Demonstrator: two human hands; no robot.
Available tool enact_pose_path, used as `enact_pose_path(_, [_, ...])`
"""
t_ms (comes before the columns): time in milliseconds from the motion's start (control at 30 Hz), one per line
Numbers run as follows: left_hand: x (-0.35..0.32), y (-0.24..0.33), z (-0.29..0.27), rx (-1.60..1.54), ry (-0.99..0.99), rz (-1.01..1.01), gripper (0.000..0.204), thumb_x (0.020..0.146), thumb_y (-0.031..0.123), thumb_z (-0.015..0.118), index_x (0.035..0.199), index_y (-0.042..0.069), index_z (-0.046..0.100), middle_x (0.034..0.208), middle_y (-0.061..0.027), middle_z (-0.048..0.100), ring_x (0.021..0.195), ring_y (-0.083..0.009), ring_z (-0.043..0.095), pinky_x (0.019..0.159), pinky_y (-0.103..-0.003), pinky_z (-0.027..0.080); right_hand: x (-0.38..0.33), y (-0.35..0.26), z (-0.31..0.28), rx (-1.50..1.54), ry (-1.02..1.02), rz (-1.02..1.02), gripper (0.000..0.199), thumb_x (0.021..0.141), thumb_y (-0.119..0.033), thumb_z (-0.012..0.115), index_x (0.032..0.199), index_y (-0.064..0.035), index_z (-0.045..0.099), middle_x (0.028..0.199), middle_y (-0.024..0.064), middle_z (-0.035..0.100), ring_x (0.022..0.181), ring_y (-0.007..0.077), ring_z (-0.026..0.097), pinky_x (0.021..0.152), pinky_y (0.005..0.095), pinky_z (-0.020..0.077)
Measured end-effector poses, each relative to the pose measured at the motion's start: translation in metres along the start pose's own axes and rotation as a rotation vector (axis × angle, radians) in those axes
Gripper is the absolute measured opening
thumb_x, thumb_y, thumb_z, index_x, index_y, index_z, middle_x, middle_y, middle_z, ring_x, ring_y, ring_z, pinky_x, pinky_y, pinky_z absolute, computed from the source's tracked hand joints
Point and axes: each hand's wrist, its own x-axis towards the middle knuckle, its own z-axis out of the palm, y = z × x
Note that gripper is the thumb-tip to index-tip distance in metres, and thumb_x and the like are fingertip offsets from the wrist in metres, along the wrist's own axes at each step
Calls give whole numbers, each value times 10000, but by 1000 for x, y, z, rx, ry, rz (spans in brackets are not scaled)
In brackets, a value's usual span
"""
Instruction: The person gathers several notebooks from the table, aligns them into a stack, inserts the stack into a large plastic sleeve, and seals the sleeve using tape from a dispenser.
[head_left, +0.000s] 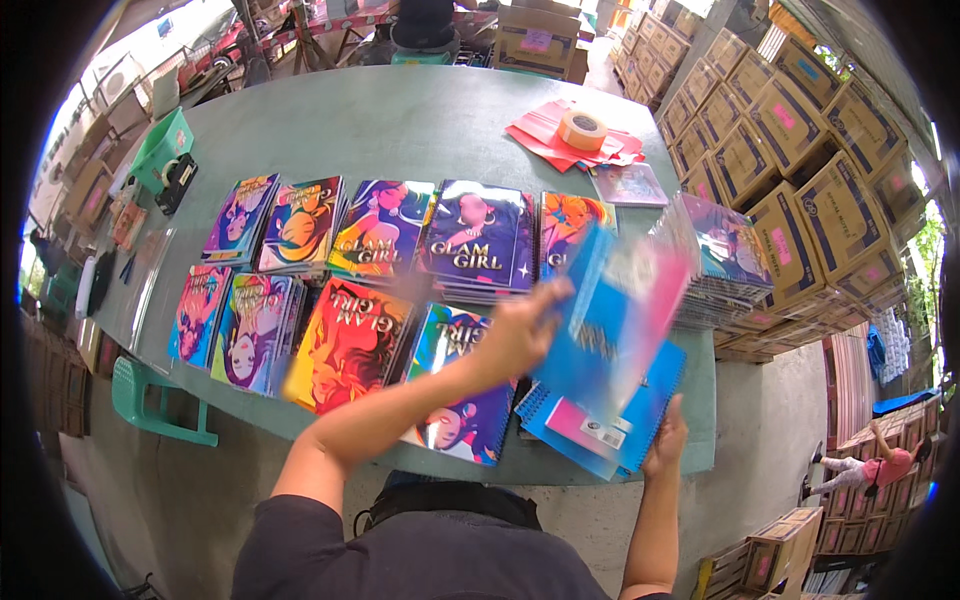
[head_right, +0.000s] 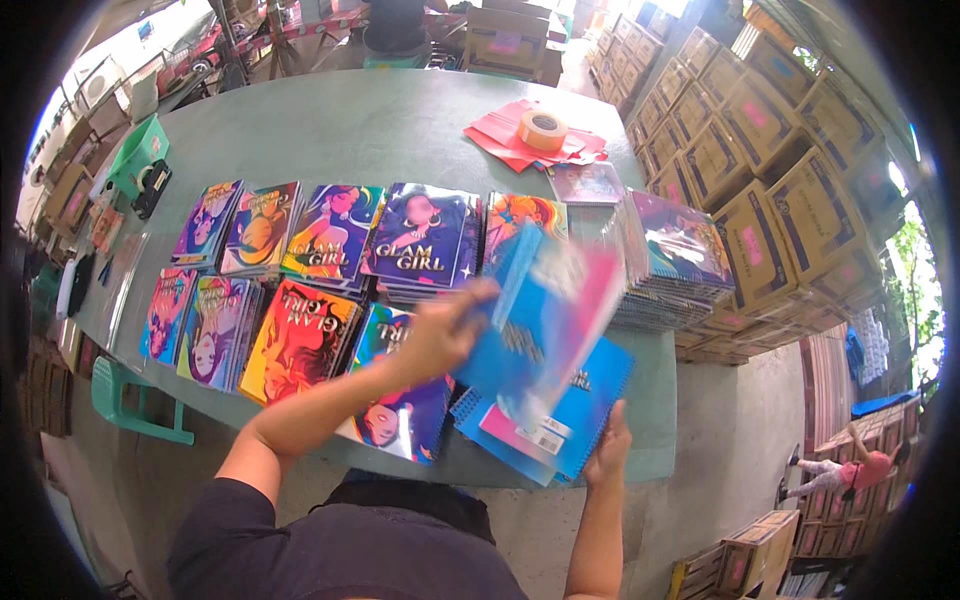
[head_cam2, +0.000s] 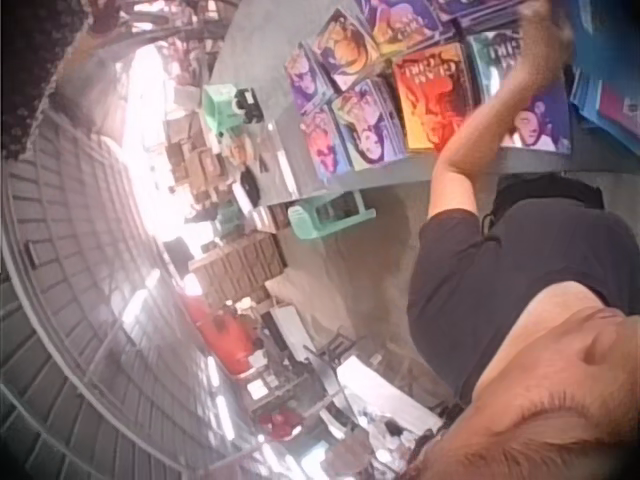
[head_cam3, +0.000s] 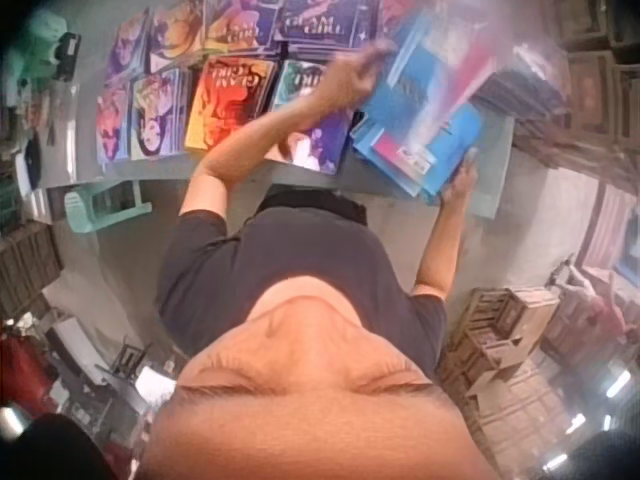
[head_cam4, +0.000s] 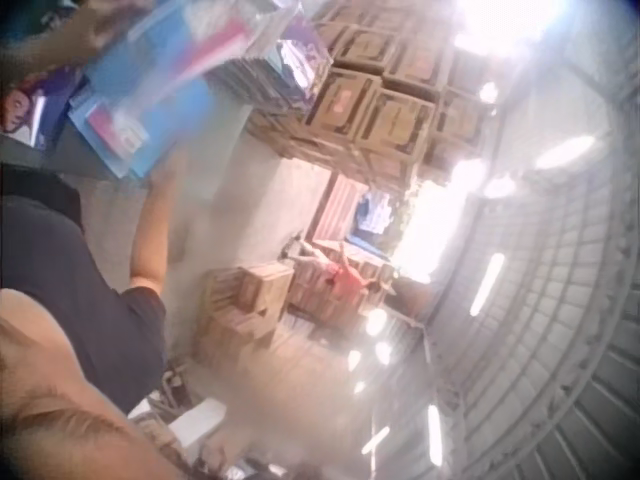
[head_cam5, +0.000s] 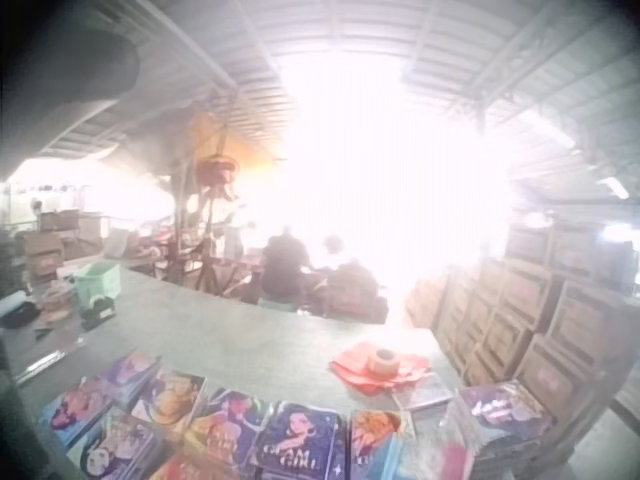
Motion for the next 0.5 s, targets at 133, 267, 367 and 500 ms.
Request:
enact_pose_path(133, [-88, 38, -7, 709, -437, 298, 607, 798, 337, 654, 1315, 108, 432, 1209, -213, 532, 1185, -324, 477, 981, -415, 372, 4, 1, -16, -296, 42, -17, 565, 769, -135, 699, 1237, 34, 432, 1117, 178, 555, 942, 265, 609, 784, 364, 540])
enact_pose_path(267, [-158, 37, -62, 1023, -642, 334, 399, 798, 176, 597, 1181, 76, 551, 1129, -173, 581, 1107, -285, 543, 974, -446, 368, -1, 6, -11, -543, -115, -32, 579, 776, -149, 691, 1245, 39, 410, 1088, 176, 556, 925, 249, 612, 738, 341, 553])
enact_pose_path(367, [-109, 89, -88, 727, -431, 366, 207, 795, 121, 589, 996, 73, 608, 832, -51, 634, 856, -214, 630, 803, -386, 459, -5, -2, -14, -519, -163, 9, 559, 789, -157, 680, 1248, 30, 421, 1101, 149, 556, 964, 239, 592, 785, 351, 527])
enact_pose_path(500, [1, 131, -59, 637, 76, 560, 240, 819, 284, 649, 917, 67, 614, 561, -42, 525, 482, -220, 553, 420, -352, 399, -6, -8, -20, -408, -157, -21, 542, 808, -183, 668, 1251, 20, 430, 1115, 144, 557, 1006, 254, 576, 830, 370, 505])
